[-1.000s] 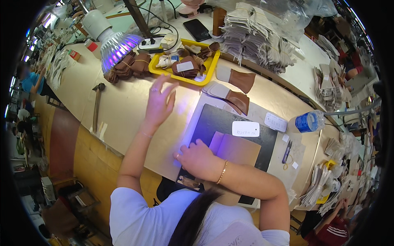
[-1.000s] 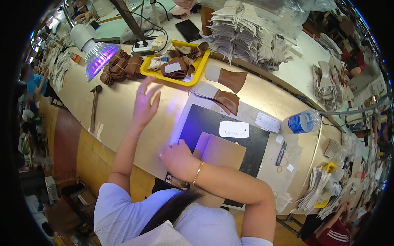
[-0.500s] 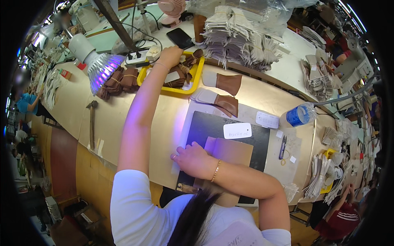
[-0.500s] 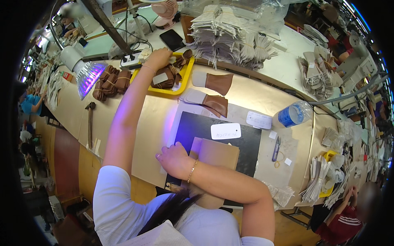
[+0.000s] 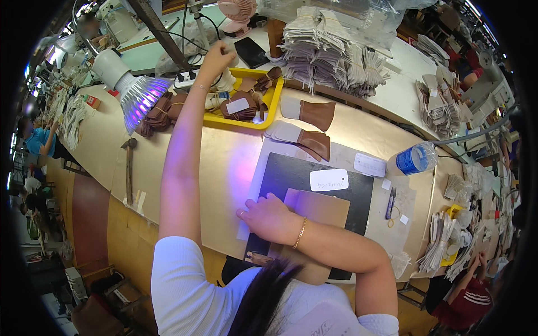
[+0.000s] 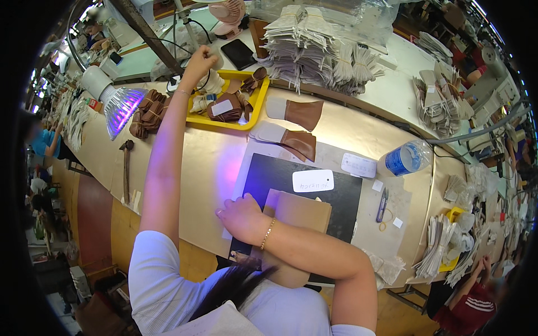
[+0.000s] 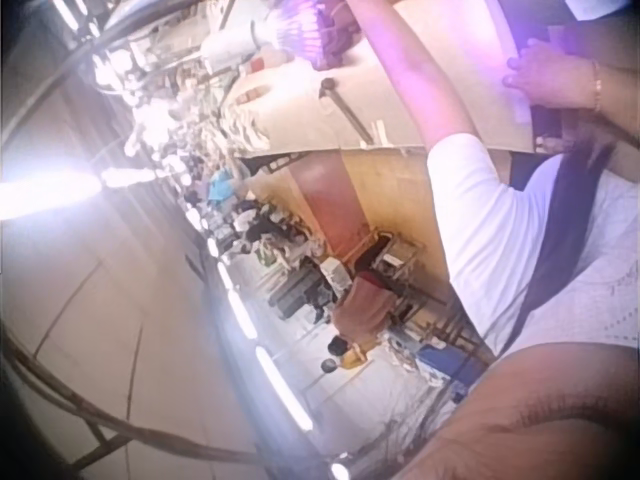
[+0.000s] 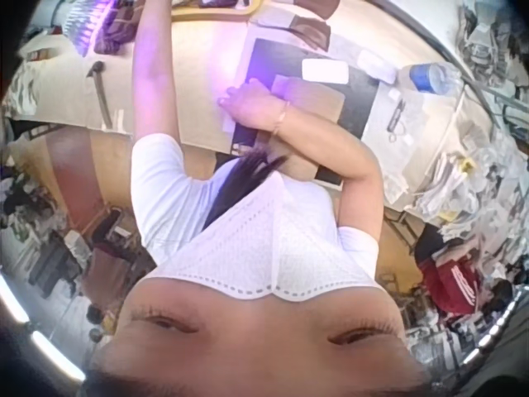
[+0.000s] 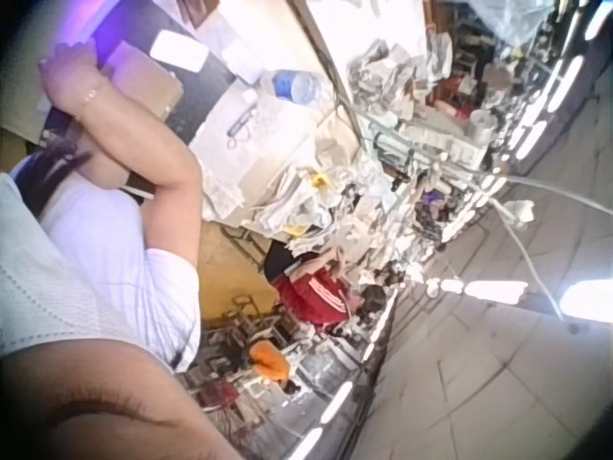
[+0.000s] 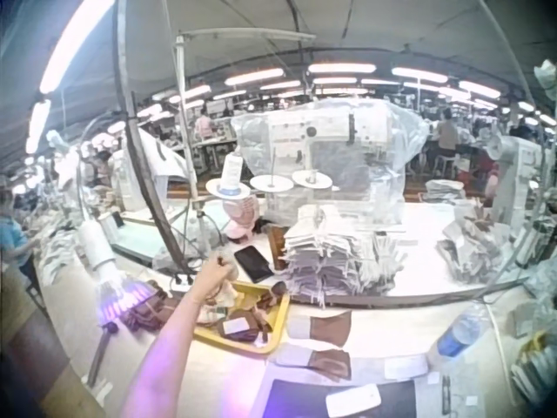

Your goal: The person assembles small textile components at a workstation. They fold and align fabric pieces, use a utility knife to cut a white plastic piece, and bundle white strips with a rubber band. The person places finished bundles on the table and continues handling additional fabric pieces.

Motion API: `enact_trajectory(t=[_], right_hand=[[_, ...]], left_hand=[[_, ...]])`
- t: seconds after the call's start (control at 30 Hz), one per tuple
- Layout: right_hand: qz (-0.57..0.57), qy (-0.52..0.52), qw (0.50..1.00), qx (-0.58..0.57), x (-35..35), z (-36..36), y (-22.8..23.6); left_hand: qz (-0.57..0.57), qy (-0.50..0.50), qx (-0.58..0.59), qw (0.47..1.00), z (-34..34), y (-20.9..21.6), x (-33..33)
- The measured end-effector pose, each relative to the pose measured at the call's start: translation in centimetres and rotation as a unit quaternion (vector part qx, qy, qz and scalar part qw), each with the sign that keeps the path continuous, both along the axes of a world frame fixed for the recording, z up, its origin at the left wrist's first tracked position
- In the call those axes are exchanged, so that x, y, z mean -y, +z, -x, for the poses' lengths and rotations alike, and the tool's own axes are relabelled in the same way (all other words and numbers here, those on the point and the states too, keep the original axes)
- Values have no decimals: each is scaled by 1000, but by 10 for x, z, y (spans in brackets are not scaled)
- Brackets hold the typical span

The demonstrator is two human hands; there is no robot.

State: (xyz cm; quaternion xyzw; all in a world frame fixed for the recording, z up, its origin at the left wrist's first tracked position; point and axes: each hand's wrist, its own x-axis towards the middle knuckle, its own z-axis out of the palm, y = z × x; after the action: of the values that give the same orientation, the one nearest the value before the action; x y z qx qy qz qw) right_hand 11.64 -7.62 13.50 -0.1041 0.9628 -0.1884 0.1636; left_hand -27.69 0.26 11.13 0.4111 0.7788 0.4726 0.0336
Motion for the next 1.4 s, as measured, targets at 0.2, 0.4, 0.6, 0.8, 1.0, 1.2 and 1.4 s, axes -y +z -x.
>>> enact_trajectory(t=[0.2,0.4,0.6,0.8,1.0,1.2,1.4], right_hand=[[-7,8,1000,2,1,1,0],[-13,-7,1000,-10,-3,1,-5],[-15,-7,1000,-12,-3,1,-5],[-9,-10,1000,-3,-3,3,-4],[-3,-10,1000,-1,-3,2,-5],[-1,-12,1000,-10,-3,2,-6],[-6,-7,1000,-23,-4,2,-8]], left_hand=[[-102,-3,215,971,28,-11,15],[340,-42,-79,936,-34,18,-8],[391,-75,-219,891,-39,-14,-11],[442,30,-378,813,-40,-4,-10],[444,29,-401,801,-40,-17,-8],[422,40,-360,831,-63,3,-19],[489,31,-222,843,-78,-8,-35]])
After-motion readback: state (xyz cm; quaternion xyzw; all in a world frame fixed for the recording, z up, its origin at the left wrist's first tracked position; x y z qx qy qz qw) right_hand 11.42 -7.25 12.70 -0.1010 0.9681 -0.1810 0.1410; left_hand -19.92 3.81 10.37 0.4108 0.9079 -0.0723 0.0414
